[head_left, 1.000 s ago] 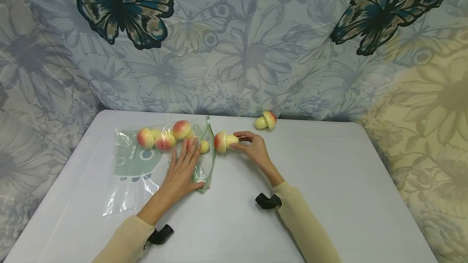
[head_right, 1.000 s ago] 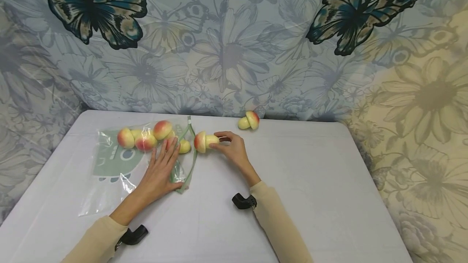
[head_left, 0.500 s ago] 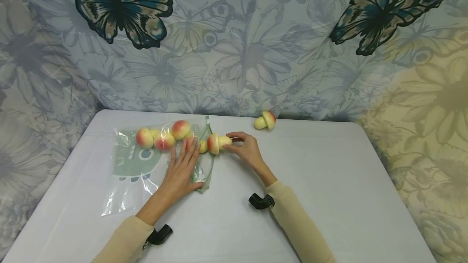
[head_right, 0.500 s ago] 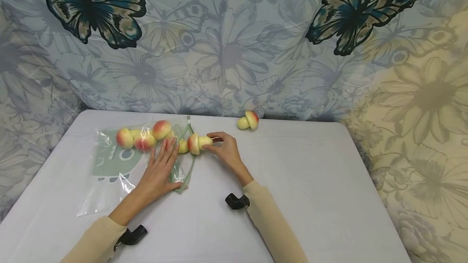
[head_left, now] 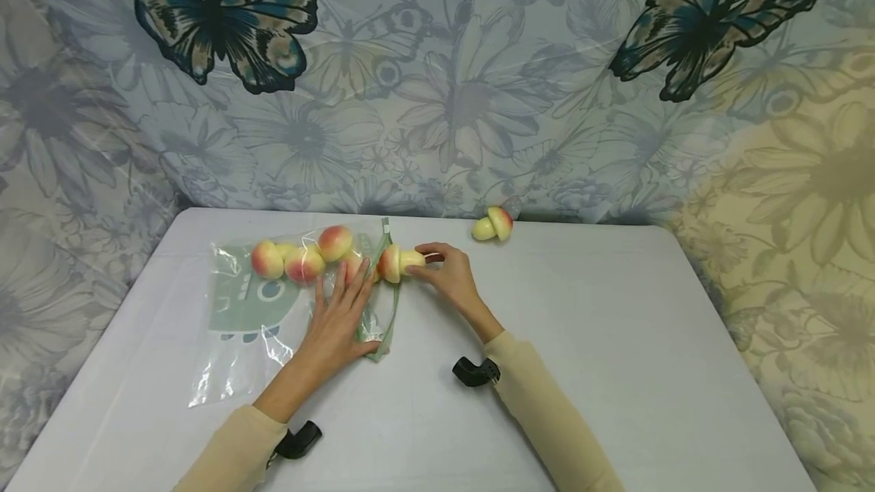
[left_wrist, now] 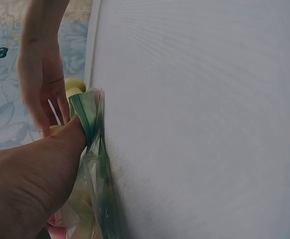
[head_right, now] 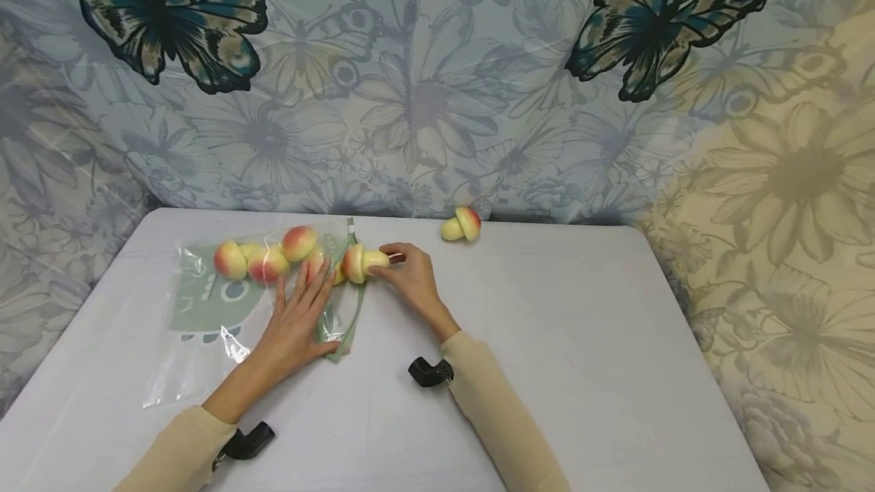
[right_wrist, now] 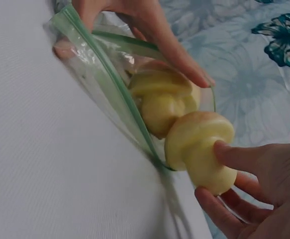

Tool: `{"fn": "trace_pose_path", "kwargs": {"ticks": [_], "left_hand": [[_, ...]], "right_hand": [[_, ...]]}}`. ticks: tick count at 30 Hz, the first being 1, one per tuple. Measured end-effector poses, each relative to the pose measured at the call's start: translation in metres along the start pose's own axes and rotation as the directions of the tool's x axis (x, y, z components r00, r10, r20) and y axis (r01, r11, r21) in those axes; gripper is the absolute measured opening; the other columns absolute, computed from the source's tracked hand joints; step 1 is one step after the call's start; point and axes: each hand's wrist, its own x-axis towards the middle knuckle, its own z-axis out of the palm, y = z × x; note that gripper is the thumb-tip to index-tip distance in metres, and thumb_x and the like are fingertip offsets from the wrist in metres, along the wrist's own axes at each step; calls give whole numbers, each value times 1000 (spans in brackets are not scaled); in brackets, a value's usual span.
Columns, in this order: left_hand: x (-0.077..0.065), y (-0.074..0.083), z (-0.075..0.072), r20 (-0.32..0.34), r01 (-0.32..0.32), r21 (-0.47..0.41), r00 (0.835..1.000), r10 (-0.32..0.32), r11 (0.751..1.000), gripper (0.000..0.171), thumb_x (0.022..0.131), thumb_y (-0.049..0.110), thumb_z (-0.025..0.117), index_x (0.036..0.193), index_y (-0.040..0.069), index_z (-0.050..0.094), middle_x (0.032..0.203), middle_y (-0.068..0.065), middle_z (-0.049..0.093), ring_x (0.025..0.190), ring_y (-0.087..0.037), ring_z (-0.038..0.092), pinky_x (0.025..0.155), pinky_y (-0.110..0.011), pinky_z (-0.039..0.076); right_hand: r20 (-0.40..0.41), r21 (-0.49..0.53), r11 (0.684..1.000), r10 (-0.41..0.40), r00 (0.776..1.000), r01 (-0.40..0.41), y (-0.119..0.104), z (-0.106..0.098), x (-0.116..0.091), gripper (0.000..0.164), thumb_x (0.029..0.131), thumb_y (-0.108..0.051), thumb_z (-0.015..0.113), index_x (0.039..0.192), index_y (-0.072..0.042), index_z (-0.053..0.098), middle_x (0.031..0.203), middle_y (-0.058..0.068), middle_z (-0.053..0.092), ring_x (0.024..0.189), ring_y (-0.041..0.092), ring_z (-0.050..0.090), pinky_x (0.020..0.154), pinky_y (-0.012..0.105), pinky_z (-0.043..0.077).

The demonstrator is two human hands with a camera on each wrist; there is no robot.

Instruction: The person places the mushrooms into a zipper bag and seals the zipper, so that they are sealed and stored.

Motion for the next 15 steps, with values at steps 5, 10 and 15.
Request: {"fn": "trace_pose_path", "kwargs": {"ticks": [5,10,15], "left_hand": [[1,1,-1,8,-6,24,1000,6,1000,127,57,45,92,154,2,24,163,-14,13,147,-45,6,113,-67,4],[1,2,-1,-4,-20,45,1000,21,999,129,56,46,92,155,2,22,163,-14,13,147,-44,4,114,-65,5],[2,2,0,-10,-18,97,1000,19,995,128,55,51,91,154,3,26,163,-13,14,147,-45,6,115,-64,7]], "right_hand": [[-22,-40,999,7,1000,-8,-4,7,2,36,75,-15,86,106,-2,73,105,11,72,91,26,69,76,36,55],[-22,-46,999,20,1000,-20,-7,12,2,35,75,-17,86,105,-3,74,104,11,73,91,27,69,75,35,55],[39,-47,999,-5,999,6,-8,14,2,35,76,-16,85,106,-2,73,106,12,72,92,28,69,76,35,56]]}}
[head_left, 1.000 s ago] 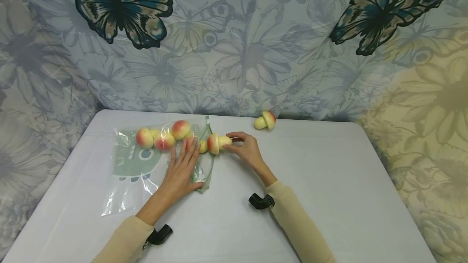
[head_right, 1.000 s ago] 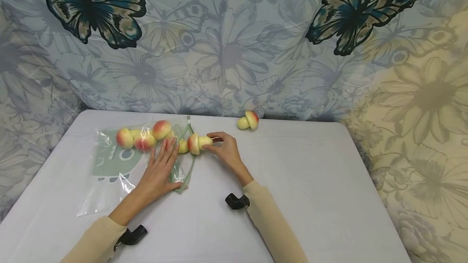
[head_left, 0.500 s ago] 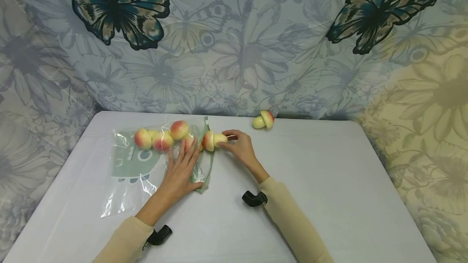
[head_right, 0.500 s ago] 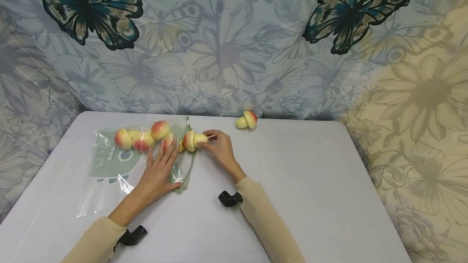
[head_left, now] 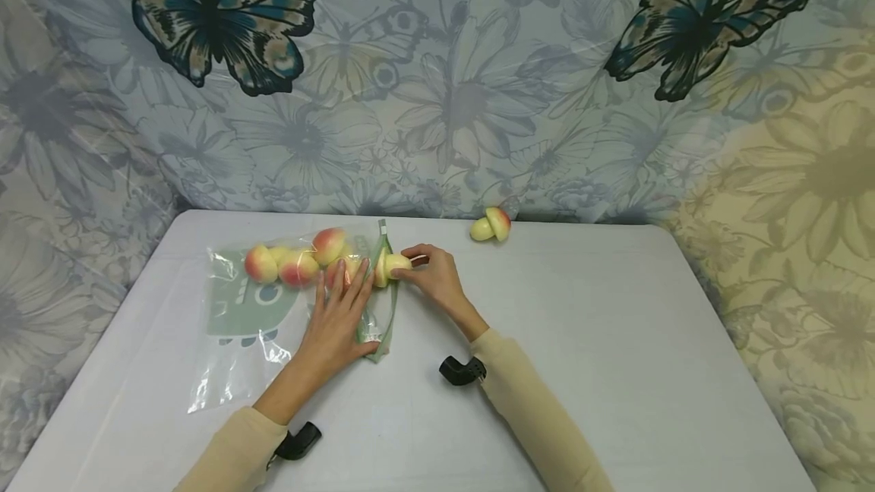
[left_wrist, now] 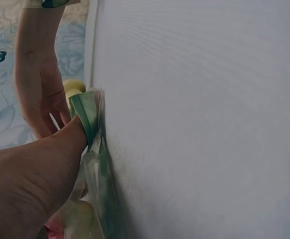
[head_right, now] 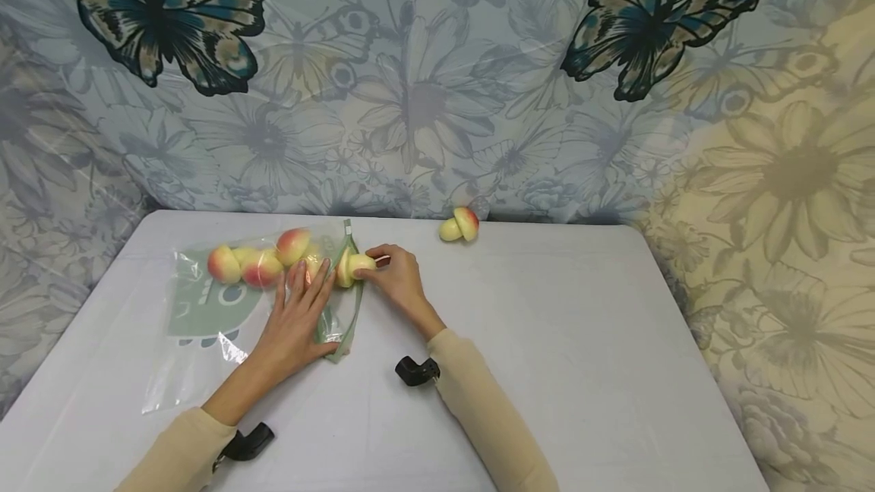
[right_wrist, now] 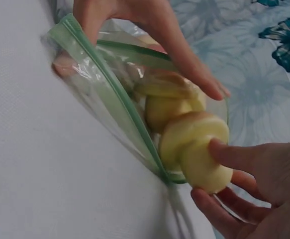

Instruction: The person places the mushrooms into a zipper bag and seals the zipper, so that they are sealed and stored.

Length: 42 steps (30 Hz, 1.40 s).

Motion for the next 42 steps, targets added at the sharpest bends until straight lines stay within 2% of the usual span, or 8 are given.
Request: {"fn": "trace_pose_path", "kwargs": {"ticks": [4,8,11,18,25,28,35,42], "left_hand": [[0,1,0,19,19,11,1000,-19,1000,127,56,53,90,154,3,26,163,-12,13,148,-44,4,115,-63,6],[-1,1,0,25,33,12,999,-33,999,129,56,53,90,155,3,23,164,-12,12,148,-43,2,115,-63,6],[-1,2,-1,18,32,15,999,-32,999,130,56,53,90,155,4,22,163,-13,12,148,-43,3,115,-64,6],[1,3,-1,-4,24,57,1000,-24,998,130,55,55,90,154,2,25,162,-15,16,147,-44,7,114,-65,9],[1,4,-1,-10,19,105,1000,-18,994,127,55,58,89,152,1,30,162,-15,16,147,-44,10,114,-65,7],[1,5,-1,-20,16,123,1000,-13,992,126,54,59,88,151,1,32,162,-15,18,146,-45,14,114,-66,8],[0,4,-2,-17,18,83,1000,-17,996,126,55,55,90,152,3,31,162,-14,17,147,-42,11,116,-62,6],[2,6,-3,12,16,62,1000,-17,998,122,58,55,89,153,4,31,163,-14,15,148,-40,9,116,-61,4]], "right_hand": [[77,-1,1000,-12,997,12,0,0,-1,35,78,-15,83,109,-2,73,111,14,70,96,30,69,79,37,56],[193,3,999,-35,981,35,2,1,-5,36,86,-14,76,119,0,69,118,15,67,103,30,67,86,38,55],[237,24,999,-31,971,26,5,0,-8,36,89,-12,72,123,0,67,119,15,65,105,30,66,89,37,54],[203,76,997,-1,979,-15,6,1,-13,33,87,-10,74,119,-3,69,120,13,66,102,30,68,83,34,56],[139,89,995,-58,989,46,2,7,-14,31,85,-13,77,112,0,70,112,14,70,95,28,70,76,30,57],[124,99,994,-50,991,38,1,12,-14,28,82,-12,79,107,-1,72,108,13,71,92,27,71,75,28,58],[121,66,995,-84,989,76,1,21,-15,26,81,-13,80,102,0,74,98,14,74,82,24,73,70,24,57],[133,62,996,-67,989,59,5,16,-16,21,87,-7,73,107,1,74,101,15,74,87,24,72,75,27,57]]}}
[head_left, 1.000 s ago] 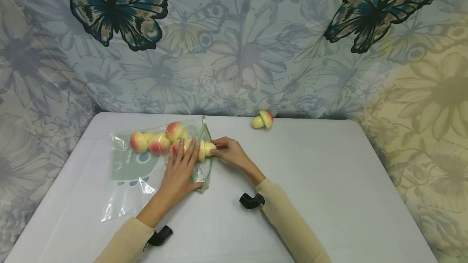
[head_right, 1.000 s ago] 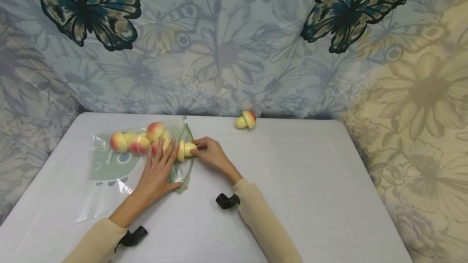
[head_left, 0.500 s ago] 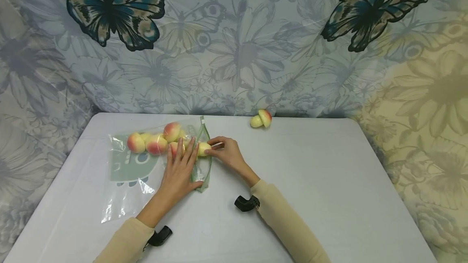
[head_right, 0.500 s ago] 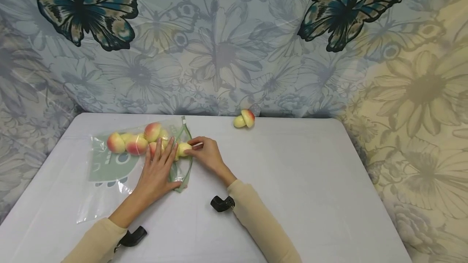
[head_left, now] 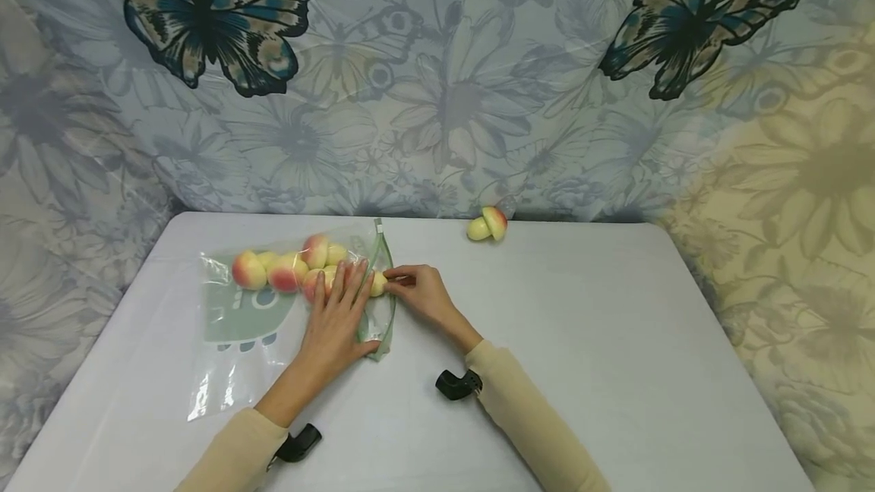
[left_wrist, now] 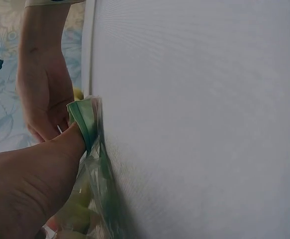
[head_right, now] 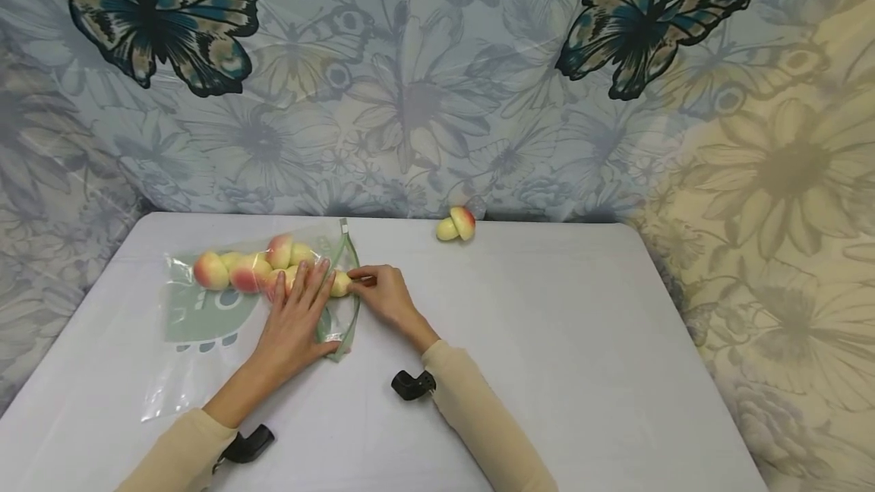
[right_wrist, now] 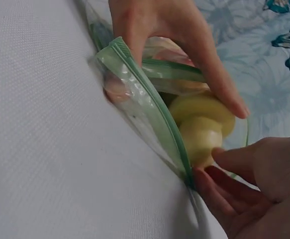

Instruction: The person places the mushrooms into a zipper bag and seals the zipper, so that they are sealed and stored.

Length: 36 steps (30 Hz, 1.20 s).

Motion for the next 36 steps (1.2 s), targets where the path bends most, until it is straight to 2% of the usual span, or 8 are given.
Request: {"fn": "trace_pose_path", "kwargs": {"ticks": [4,7,11,14,17,26,33,36], "left_hand": [[0,0,0,2,5,15,1000,-5,1000,121,58,55,89,152,4,33,163,-14,15,148,-40,10,116,-61,4],[0,0,0,4,5,9,1000,-5,1000,121,58,55,89,152,3,32,163,-15,15,148,-41,10,116,-61,4],[0,0,0,4,6,0,1000,-6,1000,121,58,55,89,152,2,32,163,-15,14,148,-41,10,116,-61,3],[0,0,1,0,5,4,1000,-5,1000,122,58,55,89,152,2,33,163,-15,14,148,-41,10,116,-61,3],[0,0,1,-3,1,9,1000,-1,1000,122,57,55,89,152,3,32,163,-14,14,148,-41,11,116,-61,3],[0,0,2,-21,-18,13,1000,18,1000,122,57,54,89,152,3,33,162,-15,19,147,-42,11,116,-61,8],[1,0,3,-25,-15,32,1000,16,999,120,56,56,89,150,2,36,161,-16,20,147,-43,13,116,-61,10],[0,-1,2,-22,-10,31,1000,10,999,121,56,55,89,151,2,35,161,-16,20,147,-42,12,116,-60,9]], "right_hand": [[0,61,998,29,1000,-29,-1,-4,0,20,90,-3,69,109,2,72,103,16,73,86,25,73,74,29,57],[10,153,987,44,999,-45,-4,-5,0,20,92,1,63,111,6,70,103,19,72,87,28,73,74,29,58],[78,280,957,52,996,-72,-14,-12,-2,24,95,7,54,115,18,62,106,32,67,95,43,68,83,43,57],[115,319,944,48,992,-82,-13,-13,-2,26,97,8,50,118,21,58,110,37,64,99,50,64,87,52,53],[109,336,939,43,993,-78,-4,-8,1,27,98,6,49,119,19,58,110,35,64,99,48,65,87,50,54],[132,315,943,67,989,-106,-8,3,3,28,97,8,47,121,13,61,111,28,68,97,36,69,81,31,57],[96,274,960,39,995,-64,-10,-6,3,26,97,5,50,120,14,62,111,29,67,96,41,68,83,41,57],[72,235,971,32,997,-49,-10,-15,4,26,97,4,52,120,12,62,114,28,66,98,40,68,82,40,57]]}}
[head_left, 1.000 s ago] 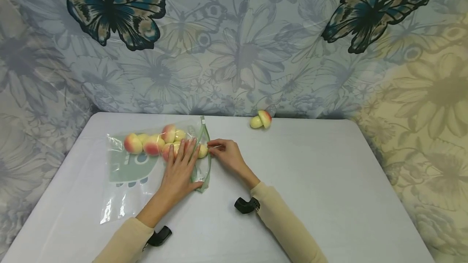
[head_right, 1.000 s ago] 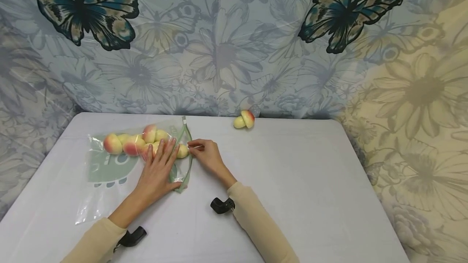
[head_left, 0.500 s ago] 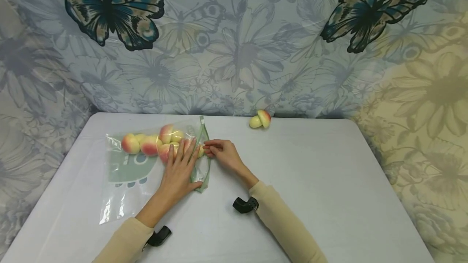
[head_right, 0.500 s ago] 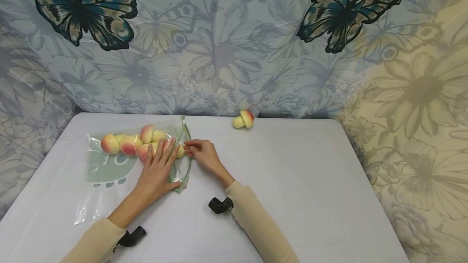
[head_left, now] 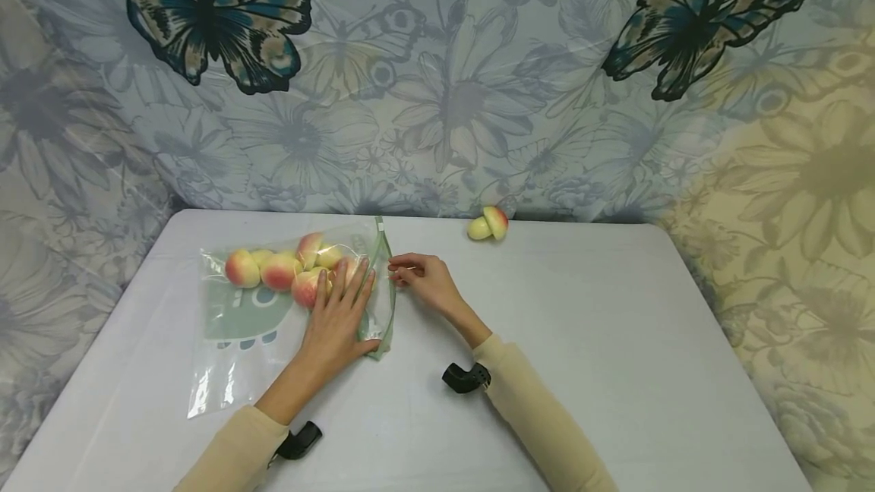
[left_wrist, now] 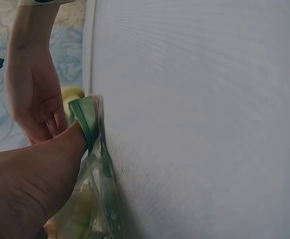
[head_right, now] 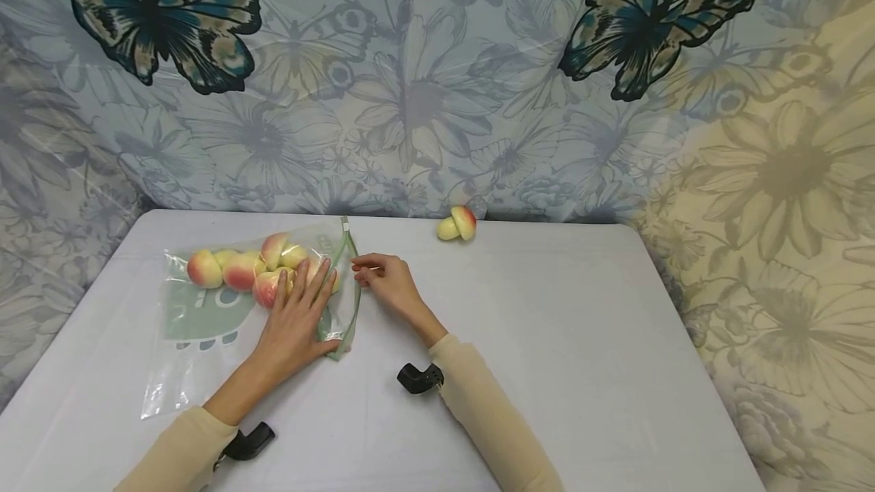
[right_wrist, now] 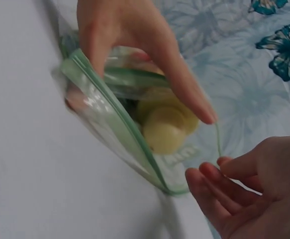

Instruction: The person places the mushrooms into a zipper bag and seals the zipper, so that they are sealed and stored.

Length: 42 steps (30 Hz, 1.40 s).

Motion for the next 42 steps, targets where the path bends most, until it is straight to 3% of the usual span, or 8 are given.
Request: {"fn": "trace_pose_path", "kwargs": {"ticks": [6,13,19,27,31,37,42], "left_hand": [[0,0,0,11,2,-23,1000,-1,1000,121,58,54,89,152,2,32,162,-15,18,148,-42,10,116,-60,8],[0,0,1,-27,-9,-36,1000,8,999,121,55,53,90,150,1,35,160,-17,23,146,-43,15,116,-61,10],[0,0,0,-11,0,-43,1000,0,999,123,57,55,89,151,1,32,161,-17,20,147,-42,12,117,-60,7],[0,0,1,-22,0,-46,1000,-1,999,123,55,53,91,151,2,33,161,-17,21,147,-43,13,116,-60,9],[-1,0,1,-30,-1,-39,1000,0,999,123,55,53,91,151,2,34,160,-17,22,147,-43,14,116,-61,10],[0,1,0,0,11,-30,1000,-11,999,122,57,55,89,152,2,33,161,-16,20,147,-42,11,116,-60,9],[0,0,-1,-3,8,-27,1000,-8,1000,122,57,54,89,151,2,33,161,-16,20,147,-42,12,116,-60,9]], "right_hand": [[-70,-74,997,2,998,-7,-4,-21,3,25,95,4,57,119,8,65,112,21,69,96,32,70,80,34,58],[-152,-126,992,-25,988,6,-9,-50,6,26,92,5,60,117,8,66,111,20,70,96,33,69,80,38,58],[-215,-206,978,-71,974,26,-16,-78,8,26,91,0,65,116,4,68,111,17,70,99,29,69,82,35,57],[-309,-259,965,-108,945,26,-17,-111,7,24,91,-2,67,114,3,70,114,18,68,104,30,67,88,40,54],[-364,-294,956,-114,924,3,-13,-121,5,26,90,-3,68,115,2,69,115,17,69,108,30,65,90,40,53],[-419,-335,942,-177,891,29,-8,-131,4,28,89,-1,69,117,4,68,119,20,66,111,35,62,93,42,51],[-393,-411,912,-169,904,-9,1,-142,8,37,90,4,64,127,4,61,134,21,57,130,36,48,105,47,42]]}}
